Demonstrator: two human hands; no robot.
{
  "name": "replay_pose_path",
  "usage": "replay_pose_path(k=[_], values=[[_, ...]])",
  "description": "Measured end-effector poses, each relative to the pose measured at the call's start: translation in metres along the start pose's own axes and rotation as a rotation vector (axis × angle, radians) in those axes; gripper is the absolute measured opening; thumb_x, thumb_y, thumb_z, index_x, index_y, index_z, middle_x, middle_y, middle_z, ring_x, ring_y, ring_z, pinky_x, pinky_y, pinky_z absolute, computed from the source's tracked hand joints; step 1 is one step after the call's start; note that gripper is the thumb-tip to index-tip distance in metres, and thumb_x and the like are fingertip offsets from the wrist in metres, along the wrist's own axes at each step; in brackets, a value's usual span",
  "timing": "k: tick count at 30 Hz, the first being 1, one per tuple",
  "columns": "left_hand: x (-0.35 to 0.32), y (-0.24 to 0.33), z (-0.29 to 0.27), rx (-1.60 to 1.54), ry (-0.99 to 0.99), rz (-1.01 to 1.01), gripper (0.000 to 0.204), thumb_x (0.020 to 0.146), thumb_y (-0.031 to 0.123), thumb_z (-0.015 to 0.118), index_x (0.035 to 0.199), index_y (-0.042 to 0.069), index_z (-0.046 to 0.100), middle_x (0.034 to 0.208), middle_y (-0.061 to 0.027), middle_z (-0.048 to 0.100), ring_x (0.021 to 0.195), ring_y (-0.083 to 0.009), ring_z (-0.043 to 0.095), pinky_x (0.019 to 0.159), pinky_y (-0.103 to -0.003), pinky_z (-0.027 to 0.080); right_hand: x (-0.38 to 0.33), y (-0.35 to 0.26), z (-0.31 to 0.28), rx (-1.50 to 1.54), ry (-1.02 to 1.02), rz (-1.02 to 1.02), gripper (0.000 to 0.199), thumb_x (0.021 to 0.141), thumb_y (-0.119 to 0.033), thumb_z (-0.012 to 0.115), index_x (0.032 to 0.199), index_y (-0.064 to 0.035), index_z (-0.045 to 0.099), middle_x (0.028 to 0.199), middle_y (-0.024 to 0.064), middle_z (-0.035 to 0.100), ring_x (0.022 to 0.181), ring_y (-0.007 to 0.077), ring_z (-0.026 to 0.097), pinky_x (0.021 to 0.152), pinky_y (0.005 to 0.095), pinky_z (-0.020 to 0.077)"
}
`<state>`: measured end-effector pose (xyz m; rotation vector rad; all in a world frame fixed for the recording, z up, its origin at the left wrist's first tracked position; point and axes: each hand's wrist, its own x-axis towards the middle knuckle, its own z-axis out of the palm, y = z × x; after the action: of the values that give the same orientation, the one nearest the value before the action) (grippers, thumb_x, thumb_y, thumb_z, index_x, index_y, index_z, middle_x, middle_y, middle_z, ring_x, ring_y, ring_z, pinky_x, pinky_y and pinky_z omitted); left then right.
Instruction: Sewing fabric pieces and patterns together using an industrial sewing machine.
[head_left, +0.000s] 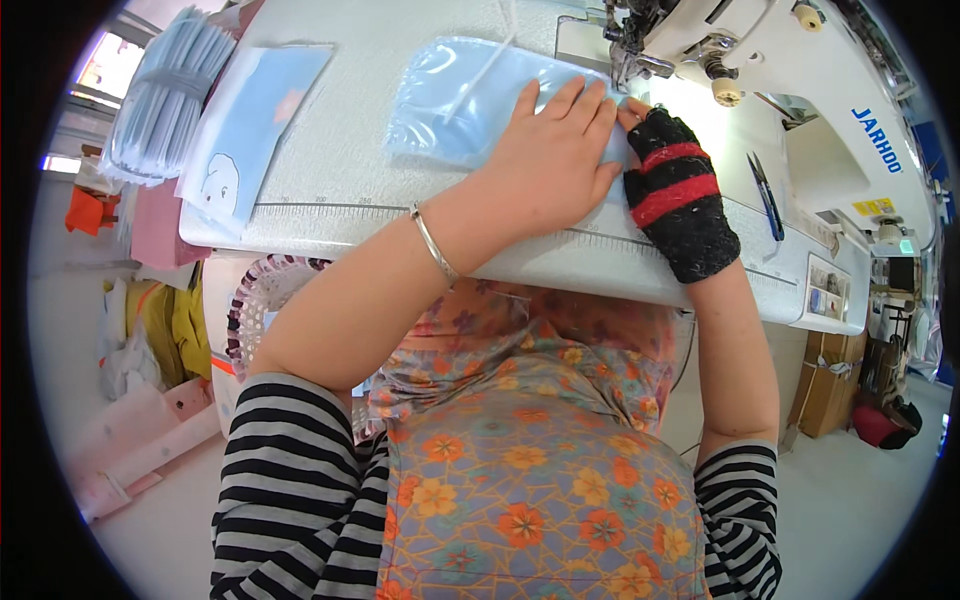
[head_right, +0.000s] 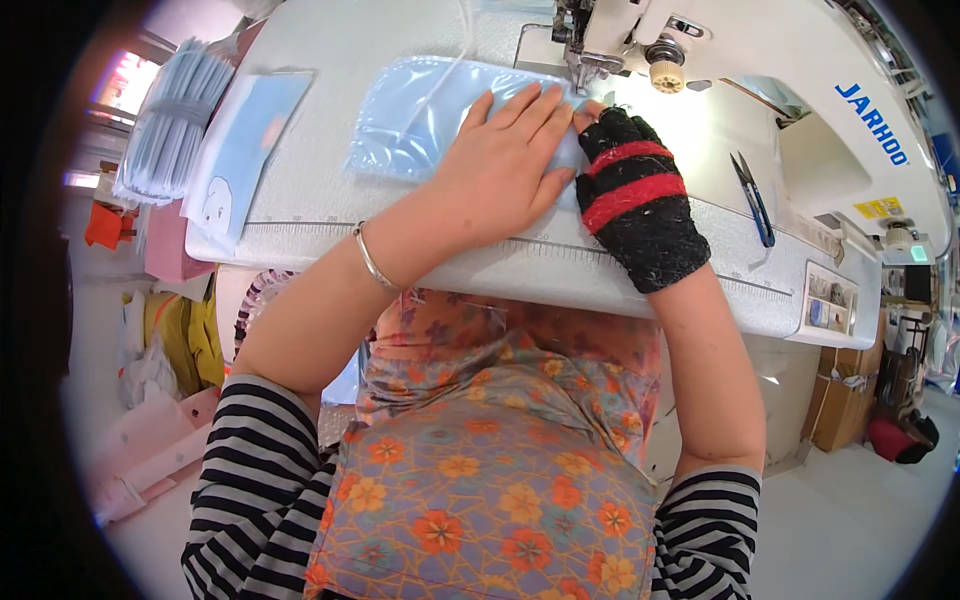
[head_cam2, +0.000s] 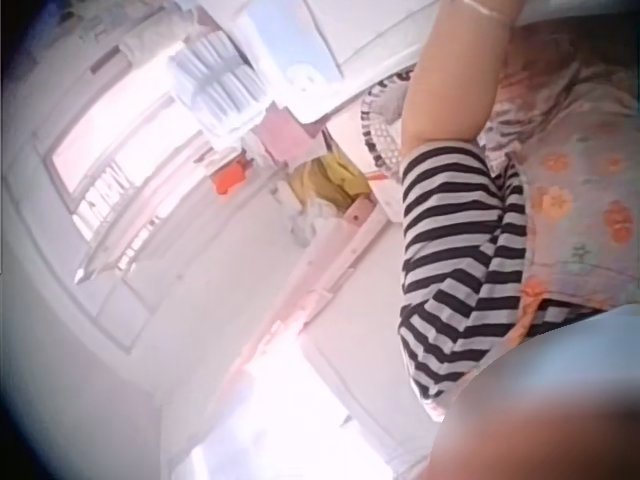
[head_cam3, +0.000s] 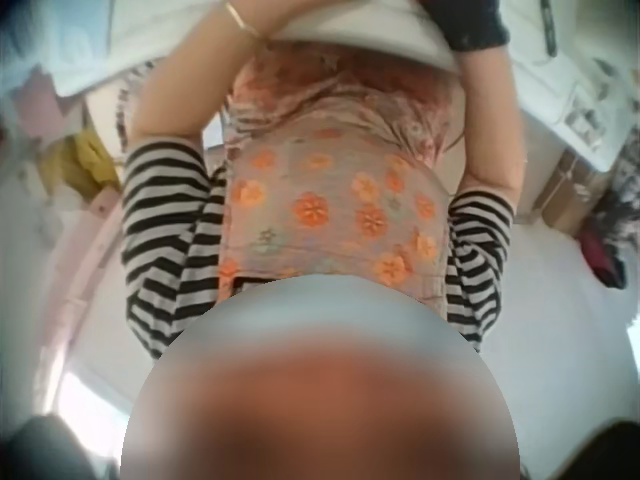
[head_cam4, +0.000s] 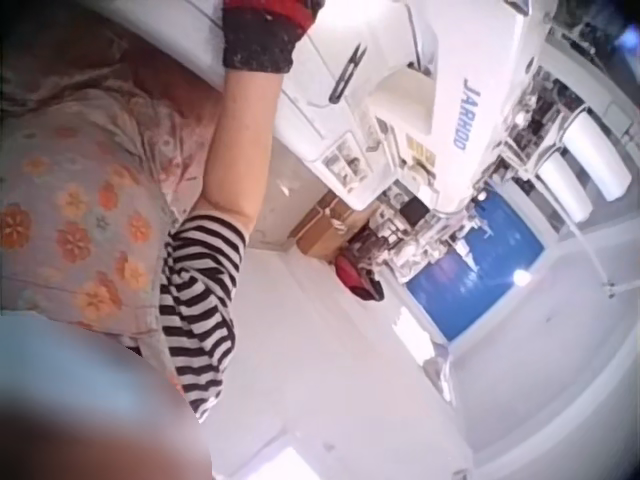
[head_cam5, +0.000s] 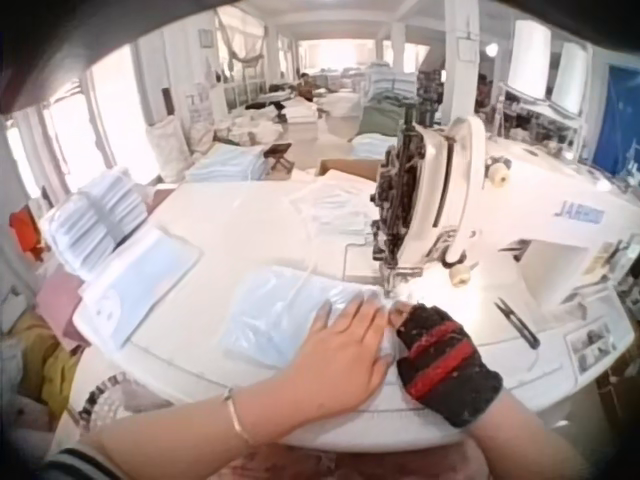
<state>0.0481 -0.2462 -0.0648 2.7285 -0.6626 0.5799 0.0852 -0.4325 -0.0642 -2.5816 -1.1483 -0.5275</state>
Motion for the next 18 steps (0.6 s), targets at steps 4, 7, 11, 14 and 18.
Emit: replay_pose_path(k=[4,7,11,14,18], values=[[0.003,-0.005,0.003,0.007,0.006,-0.007,0.056,0.091,0.032,0.056,0.133,-0.003,0.048,0.143,-0.02,0.046,0.136,-0.0331,0.04,0.11,-0.059,0.027,-0.005,0.004,0.002,0.023,0.001,-0.03,0.054,0.075,-0.01,0.061,0.128,0.0,0.054,0.131,0.0187,0.054,0.118,0.0356,0.052,0.104,0.0453,0.0407],[0.003,-0.007,0.004,0.003,0.0,0.003,0.052,0.092,0.029,0.055,0.133,-0.003,0.048,0.142,-0.0176,0.047,0.135,-0.0313,0.041,0.11,-0.058,0.029,-0.004,0.003,0.001,0.021,-0.038,-0.009,0.055,0.075,-0.01,0.061,0.128,0.0003,0.054,0.13,0.0189,0.054,0.118,0.0358,0.052,0.104,0.0454,0.0406],[0.002,-0.006,0.0,-0.047,0.013,0.052,0.042,0.087,0.016,0.057,0.125,-0.002,0.054,0.13,-0.0151,0.055,0.127,-0.0303,0.049,0.106,-0.053,0.037,-0.005,0.001,-0.001,0.002,-0.025,-0.005,0.053,0.075,-0.01,0.061,0.127,0.0001,0.055,0.13,0.0189,0.054,0.119,0.0358,0.051,0.105,0.0454,0.0404],[0.008,-0.012,-0.003,-0.082,0.049,0.095,0.035,0.08,0.01,0.058,0.113,-0.001,0.06,0.118,-0.0132,0.059,0.116,-0.0303,0.056,0.101,-0.05,0.042,-0.003,-0.001,-0.003,0.027,-0.053,0.018,0.053,0.075,-0.01,0.061,0.126,-0.0002,0.055,0.13,0.0188,0.054,0.12,0.0357,0.051,0.105,0.0455,0.0402],[0.022,-0.03,0.005,-0.133,0.152,0.153,0.025,0.075,0.006,0.058,0.099,0.002,0.064,0.104,-0.0107,0.063,0.102,-0.0298,0.061,0.093,-0.046,0.046,-0.001,-0.002,-0.001,0.021,-0.034,0.016,0.05,0.075,-0.01,0.062,0.124,-0.001,0.057,0.128,0.0183,0.055,0.119,0.0347,0.052,0.105,0.0459,0.0404]])
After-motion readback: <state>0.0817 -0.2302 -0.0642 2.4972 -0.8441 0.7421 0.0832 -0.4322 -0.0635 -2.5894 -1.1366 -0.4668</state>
